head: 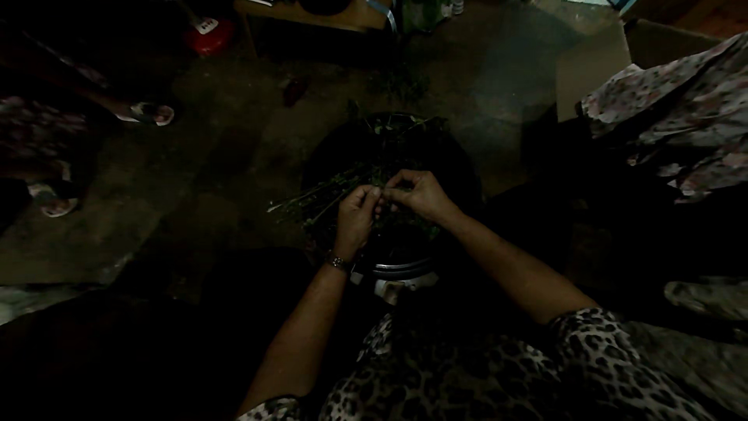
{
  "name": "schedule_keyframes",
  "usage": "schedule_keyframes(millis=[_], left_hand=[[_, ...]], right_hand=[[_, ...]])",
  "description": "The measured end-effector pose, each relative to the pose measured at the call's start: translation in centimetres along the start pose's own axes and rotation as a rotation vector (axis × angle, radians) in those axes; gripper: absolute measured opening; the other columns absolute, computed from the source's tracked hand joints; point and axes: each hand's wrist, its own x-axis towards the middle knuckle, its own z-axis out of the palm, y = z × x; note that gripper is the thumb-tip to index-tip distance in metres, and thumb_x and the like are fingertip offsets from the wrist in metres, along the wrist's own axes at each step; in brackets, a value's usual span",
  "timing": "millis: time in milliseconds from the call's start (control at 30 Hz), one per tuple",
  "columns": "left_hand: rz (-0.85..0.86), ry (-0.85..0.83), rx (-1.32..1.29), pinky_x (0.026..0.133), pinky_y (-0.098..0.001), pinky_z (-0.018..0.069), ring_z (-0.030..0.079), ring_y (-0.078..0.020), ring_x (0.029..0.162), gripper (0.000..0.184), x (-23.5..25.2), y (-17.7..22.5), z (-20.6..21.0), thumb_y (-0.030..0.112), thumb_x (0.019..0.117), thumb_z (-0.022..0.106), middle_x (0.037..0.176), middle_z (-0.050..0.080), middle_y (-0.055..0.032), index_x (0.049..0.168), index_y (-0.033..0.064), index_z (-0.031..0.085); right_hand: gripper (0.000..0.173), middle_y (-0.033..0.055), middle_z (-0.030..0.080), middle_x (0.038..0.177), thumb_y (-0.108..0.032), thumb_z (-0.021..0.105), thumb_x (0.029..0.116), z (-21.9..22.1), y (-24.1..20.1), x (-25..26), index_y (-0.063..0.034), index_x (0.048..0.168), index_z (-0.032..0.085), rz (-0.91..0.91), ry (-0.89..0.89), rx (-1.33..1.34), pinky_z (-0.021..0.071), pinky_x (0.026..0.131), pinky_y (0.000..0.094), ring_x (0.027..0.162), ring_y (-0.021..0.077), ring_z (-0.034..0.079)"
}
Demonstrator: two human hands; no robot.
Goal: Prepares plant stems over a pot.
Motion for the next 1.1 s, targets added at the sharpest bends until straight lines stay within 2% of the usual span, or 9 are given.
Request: schedule_keyframes(millis=[100, 167, 300, 533, 600, 700, 800, 967, 1100], left_hand=[[-0.027, -0.025, 0.05, 0.056, -0.015, 0.0465, 0.052, -0.0006, 0.061, 0.018, 0.0, 0.3, -0.2, 0.025, 0.1096, 0.049, 0.081, 0.058, 0.0051, 0.109, 0.0132, 0.062], [-0.032, -0.007, 0.016, 0.059, -0.0159, 0.0476, 0.053, -0.0013, 0.063, 0.018, 0.3, 0.4, -0.2, 0.022, 0.1099, 0.048, 0.081, 0.057, 0.0047, 0.112, 0.0107, 0.062], [-0.02, 0.057, -0.05, 0.062, -0.0169, 0.0482, 0.053, -0.0023, 0.064, 0.018, 0.8, 0.4, 0.0, 0.017, 0.1096, 0.047, 0.08, 0.057, 0.0047, 0.107, 0.0082, 0.062], [-0.042, 0.087, 0.025, 0.057, -0.0163, 0.0447, 0.05, -0.0025, 0.061, 0.018, 0.9, 0.7, 0.0, 0.018, 0.1095, 0.048, 0.08, 0.055, 0.0036, 0.107, 0.0082, 0.063], [-0.063, 0.093, 0.078, 0.057, -0.0179, 0.0441, 0.049, -0.0036, 0.061, 0.022, 1.1, 0.6, -0.3, 0.021, 0.1102, 0.046, 0.082, 0.056, 0.0016, 0.112, 0.0068, 0.063], [-0.092, 0.136, 0.094, 0.063, -0.0216, 0.0475, 0.05, -0.0044, 0.066, 0.028, 1.7, 0.6, -1.6, 0.025, 0.1109, 0.044, 0.09, 0.055, 0.0001, 0.121, 0.0048, 0.06], [-0.05, 0.19, 0.024, 0.062, -0.0181, 0.0478, 0.05, -0.0021, 0.064, 0.021, 1.7, 0.8, -3.1, 0.023, 0.11, 0.046, 0.086, 0.054, 0.0042, 0.115, 0.0081, 0.06], [-0.037, 0.168, -0.081, 0.062, -0.0163, 0.0483, 0.051, -0.0012, 0.063, 0.016, 1.5, 1.2, -3.1, 0.019, 0.1092, 0.047, 0.081, 0.054, 0.0074, 0.108, 0.0115, 0.062], [-0.081, 0.133, -0.224, 0.058, -0.0143, 0.0468, 0.05, -0.0007, 0.061, 0.016, 1.7, 1.1, -2.5, 0.019, 0.1095, 0.045, 0.081, 0.054, 0.0076, 0.104, 0.0147, 0.06]], right_hand=[[0.01, 0.0094, 0.069, 0.09, -0.003, 0.068, 0.0961, -0.3, -0.7, -0.1, 0.0033, 0.103, 0.067, 0.067, 0.017, 0.003, 0.059, 0.064, 0.0265, 0.065, 0.0099, 0.065], [0.009, 0.0091, 0.068, 0.086, -0.002, 0.068, 0.0953, -0.5, -0.8, 0.0, 0.0035, 0.103, 0.066, 0.085, 0.038, 0.026, 0.0588, 0.063, 0.0263, 0.063, 0.0099, 0.064], [0.009, 0.0084, 0.066, 0.083, 0.0, 0.066, 0.0953, -0.5, -0.9, 0.0, 0.0027, 0.104, 0.065, 0.101, 0.055, 0.047, 0.0573, 0.061, 0.0249, 0.062, 0.01, 0.063], [0.006, 0.0069, 0.064, 0.081, 0.003, 0.065, 0.0936, -0.3, -0.5, 0.2, 0.0026, 0.1, 0.064, 0.065, 0.056, 0.055, 0.0558, 0.058, 0.0237, 0.061, 0.0091, 0.062], [0.007, 0.0084, 0.064, 0.085, 0.001, 0.066, 0.0943, -0.3, -0.7, 0.2, 0.0029, 0.101, 0.064, 0.075, 0.067, 0.036, 0.0576, 0.061, 0.0262, 0.064, 0.0108, 0.063], [0.009, 0.009, 0.064, 0.089, 0.001, 0.064, 0.0943, -1.1, -0.8, 0.1, 0.0029, 0.102, 0.065, 0.064, 0.11, 0.01, 0.0602, 0.065, 0.0302, 0.067, 0.0122, 0.064], [0.006, 0.0079, 0.066, 0.09, 0.001, 0.062, 0.0958, -2.6, -1.2, 0.0, 0.0022, 0.101, 0.064, 0.055, 0.126, 0.006, 0.0618, 0.067, 0.0304, 0.069, 0.0119, 0.067], [0.005, 0.0061, 0.066, 0.087, 0.001, 0.063, 0.0974, -3.7, -0.9, 0.1, 0.0022, 0.102, 0.064, 0.069, 0.109, 0.027, 0.0593, 0.063, 0.0255, 0.064, 0.0088, 0.064], [0.009, 0.0022, 0.067, 0.083, -0.006, 0.057, 0.1033, -3.5, -0.4, 0.3, -0.0005, 0.106, 0.063, 0.102, 0.044, 0.205, 0.0587, 0.065, 0.024, 0.065, 0.0077, 0.064]])
